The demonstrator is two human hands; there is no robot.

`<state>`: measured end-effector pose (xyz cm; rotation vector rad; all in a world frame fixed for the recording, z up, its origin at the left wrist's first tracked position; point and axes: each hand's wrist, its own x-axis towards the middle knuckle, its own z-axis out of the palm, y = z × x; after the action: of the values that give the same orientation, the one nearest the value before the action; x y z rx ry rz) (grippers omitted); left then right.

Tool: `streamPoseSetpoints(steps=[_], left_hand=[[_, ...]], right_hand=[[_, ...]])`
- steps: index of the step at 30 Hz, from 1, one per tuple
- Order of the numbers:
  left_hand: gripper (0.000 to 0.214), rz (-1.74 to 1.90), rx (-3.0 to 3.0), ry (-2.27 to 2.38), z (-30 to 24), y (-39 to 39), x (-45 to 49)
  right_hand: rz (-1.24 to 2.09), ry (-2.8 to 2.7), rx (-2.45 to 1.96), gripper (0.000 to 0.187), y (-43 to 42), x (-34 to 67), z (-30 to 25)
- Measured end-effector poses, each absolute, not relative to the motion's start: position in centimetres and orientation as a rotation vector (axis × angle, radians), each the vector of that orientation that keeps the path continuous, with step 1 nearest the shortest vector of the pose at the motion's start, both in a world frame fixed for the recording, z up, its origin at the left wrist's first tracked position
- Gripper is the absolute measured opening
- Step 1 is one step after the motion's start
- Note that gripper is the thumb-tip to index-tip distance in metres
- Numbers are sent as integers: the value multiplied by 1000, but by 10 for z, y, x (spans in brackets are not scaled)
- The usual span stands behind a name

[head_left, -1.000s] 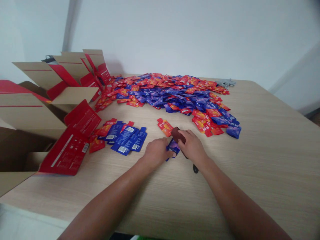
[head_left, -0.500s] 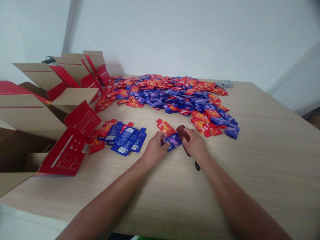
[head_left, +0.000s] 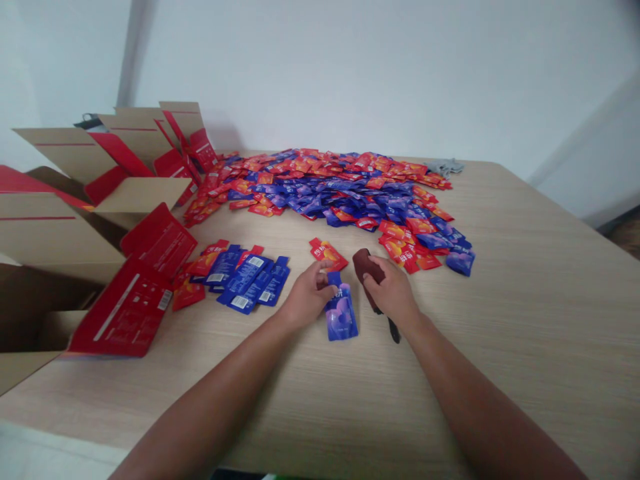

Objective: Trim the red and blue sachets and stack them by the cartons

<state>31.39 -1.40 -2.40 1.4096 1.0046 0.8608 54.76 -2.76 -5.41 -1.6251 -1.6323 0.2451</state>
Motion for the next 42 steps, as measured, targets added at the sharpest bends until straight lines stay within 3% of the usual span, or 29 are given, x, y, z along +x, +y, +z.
streamPoseSetpoints(steps=[7, 12, 17, 20, 26, 30, 35, 42], left_hand=[[57, 991, 1666, 1185, -38, -21, 321], [17, 776, 2202, 1299, -10, -29, 312], [6, 535, 2414, 1136, -2, -44, 318], [14, 503, 2460, 1082, -7, -46, 323], [36, 423, 2389, 1393, -11, -41, 322], [29, 317, 2356, 1446, -9, -41, 319], [38, 255, 2342, 1476, -8, -42, 318], [37, 272, 2318, 1503, -10, -39, 317]], right_hand=[[235, -1627, -1589, 46, -30, 548, -57], [185, -1571, -1562, 44, -32, 546, -51], [137, -1534, -1446, 41, -43, 541, -34], [253, -1624, -1348, 39, -52, 534, -25], [508, -1834, -1347, 45, -63, 515, -28], [451, -1914, -1493, 48, -56, 517, -38], [233, -1872, -1697, 44, -47, 529, -41], [247, -1782, -1344, 44, -63, 524, -23]])
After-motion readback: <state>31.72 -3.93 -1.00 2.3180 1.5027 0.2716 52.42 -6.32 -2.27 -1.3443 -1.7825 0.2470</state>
